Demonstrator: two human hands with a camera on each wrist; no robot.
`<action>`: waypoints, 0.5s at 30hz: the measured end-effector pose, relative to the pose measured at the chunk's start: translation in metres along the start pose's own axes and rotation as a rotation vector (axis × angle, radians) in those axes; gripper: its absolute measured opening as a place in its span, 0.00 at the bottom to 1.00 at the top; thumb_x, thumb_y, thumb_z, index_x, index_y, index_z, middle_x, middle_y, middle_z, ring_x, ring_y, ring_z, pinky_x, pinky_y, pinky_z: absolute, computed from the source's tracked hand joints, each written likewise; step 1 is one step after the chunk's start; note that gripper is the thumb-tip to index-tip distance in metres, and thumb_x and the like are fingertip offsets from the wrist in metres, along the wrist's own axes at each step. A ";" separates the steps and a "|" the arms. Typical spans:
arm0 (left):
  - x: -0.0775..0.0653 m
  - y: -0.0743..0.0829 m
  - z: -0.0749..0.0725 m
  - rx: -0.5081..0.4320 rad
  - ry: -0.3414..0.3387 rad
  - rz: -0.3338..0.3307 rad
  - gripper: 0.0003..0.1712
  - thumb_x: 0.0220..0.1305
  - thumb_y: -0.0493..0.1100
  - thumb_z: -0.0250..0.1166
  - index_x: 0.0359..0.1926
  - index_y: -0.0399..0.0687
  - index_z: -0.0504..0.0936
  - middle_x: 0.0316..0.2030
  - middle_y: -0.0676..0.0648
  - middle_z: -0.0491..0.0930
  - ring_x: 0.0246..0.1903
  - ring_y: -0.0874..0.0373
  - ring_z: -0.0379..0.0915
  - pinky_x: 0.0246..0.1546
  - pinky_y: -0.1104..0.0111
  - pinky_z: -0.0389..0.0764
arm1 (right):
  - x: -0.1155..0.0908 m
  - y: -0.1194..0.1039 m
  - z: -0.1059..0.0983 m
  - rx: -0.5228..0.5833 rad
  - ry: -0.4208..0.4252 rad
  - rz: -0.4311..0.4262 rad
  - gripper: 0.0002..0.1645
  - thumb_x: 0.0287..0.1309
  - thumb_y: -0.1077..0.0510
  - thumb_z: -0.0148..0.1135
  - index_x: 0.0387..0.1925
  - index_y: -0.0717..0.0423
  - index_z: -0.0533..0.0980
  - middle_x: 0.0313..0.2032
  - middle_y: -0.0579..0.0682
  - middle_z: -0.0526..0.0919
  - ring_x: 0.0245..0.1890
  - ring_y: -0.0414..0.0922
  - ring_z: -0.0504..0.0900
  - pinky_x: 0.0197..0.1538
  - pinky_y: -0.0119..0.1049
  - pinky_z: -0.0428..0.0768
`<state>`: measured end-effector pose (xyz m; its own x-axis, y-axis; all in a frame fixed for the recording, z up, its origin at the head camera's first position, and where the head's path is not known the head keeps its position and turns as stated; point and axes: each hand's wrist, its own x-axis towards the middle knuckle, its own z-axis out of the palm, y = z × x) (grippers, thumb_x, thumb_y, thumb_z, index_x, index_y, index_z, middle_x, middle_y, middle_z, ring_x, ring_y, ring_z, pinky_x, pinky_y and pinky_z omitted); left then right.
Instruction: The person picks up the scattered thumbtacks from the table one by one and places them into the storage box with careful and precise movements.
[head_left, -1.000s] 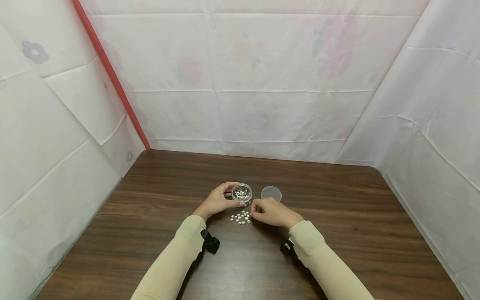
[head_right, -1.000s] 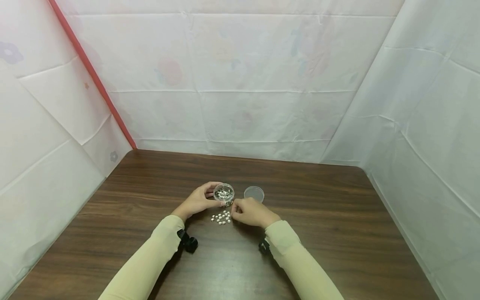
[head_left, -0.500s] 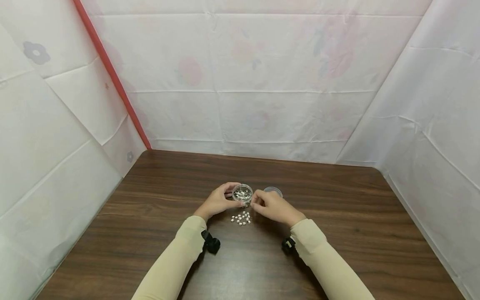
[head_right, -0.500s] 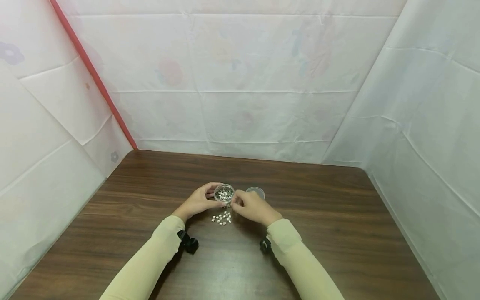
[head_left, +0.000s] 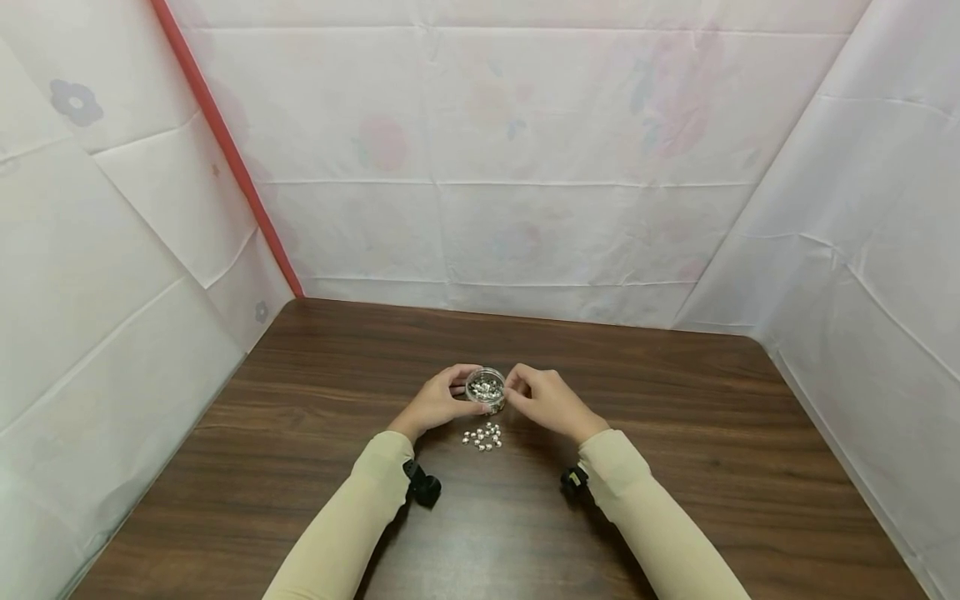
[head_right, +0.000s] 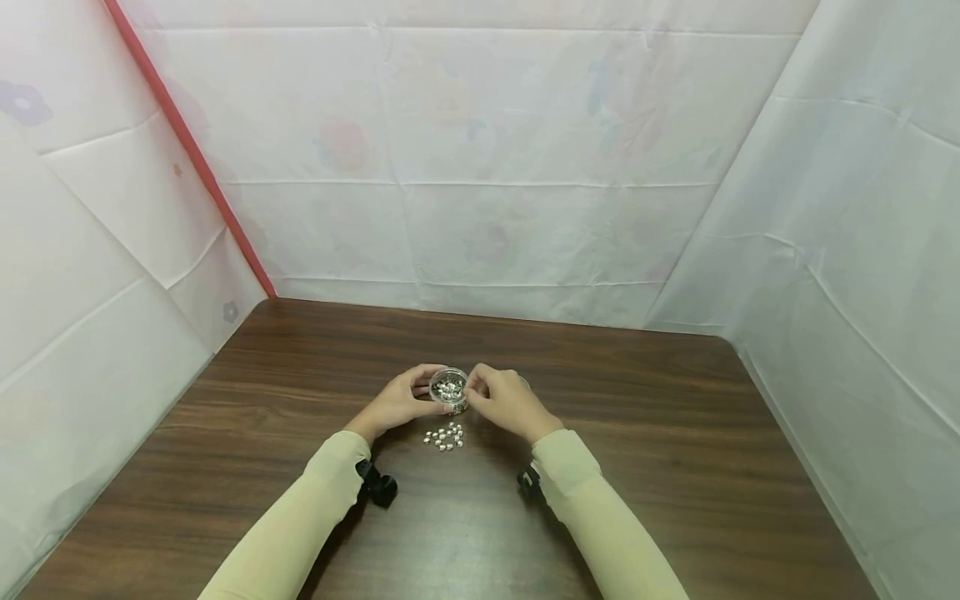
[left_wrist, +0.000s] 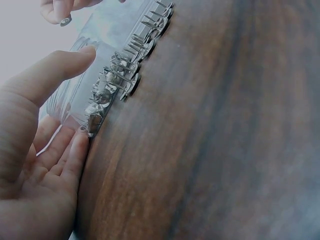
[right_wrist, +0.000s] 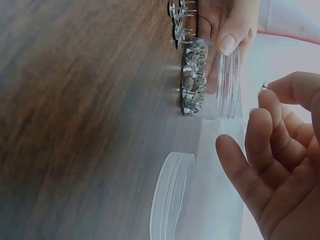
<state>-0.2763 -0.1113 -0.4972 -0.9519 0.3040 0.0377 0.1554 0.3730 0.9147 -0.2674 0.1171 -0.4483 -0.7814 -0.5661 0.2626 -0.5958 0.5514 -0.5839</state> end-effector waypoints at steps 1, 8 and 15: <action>0.000 0.000 0.000 0.002 0.000 0.000 0.41 0.40 0.57 0.76 0.58 0.64 0.71 0.54 0.54 0.72 0.49 0.60 0.70 0.52 0.57 0.76 | 0.001 0.001 0.000 -0.005 0.002 0.005 0.04 0.63 0.53 0.55 0.34 0.46 0.74 0.22 0.39 0.79 0.19 0.35 0.72 0.22 0.30 0.75; 0.000 0.001 0.000 0.002 0.003 -0.005 0.41 0.40 0.57 0.77 0.58 0.62 0.72 0.53 0.54 0.72 0.49 0.60 0.70 0.52 0.57 0.76 | 0.008 0.002 0.002 -0.031 0.009 0.012 0.03 0.61 0.55 0.57 0.34 0.49 0.75 0.22 0.38 0.78 0.18 0.34 0.72 0.22 0.32 0.75; 0.000 0.000 0.000 0.006 0.004 -0.013 0.41 0.39 0.58 0.76 0.58 0.64 0.72 0.54 0.54 0.72 0.50 0.60 0.69 0.52 0.57 0.76 | 0.013 0.000 0.005 -0.077 -0.024 0.103 0.03 0.62 0.51 0.54 0.35 0.42 0.74 0.21 0.38 0.77 0.15 0.36 0.71 0.19 0.32 0.73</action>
<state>-0.2762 -0.1112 -0.4971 -0.9549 0.2958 0.0273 0.1444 0.3818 0.9129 -0.2765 0.1067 -0.4491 -0.8350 -0.5181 0.1854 -0.5259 0.6522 -0.5460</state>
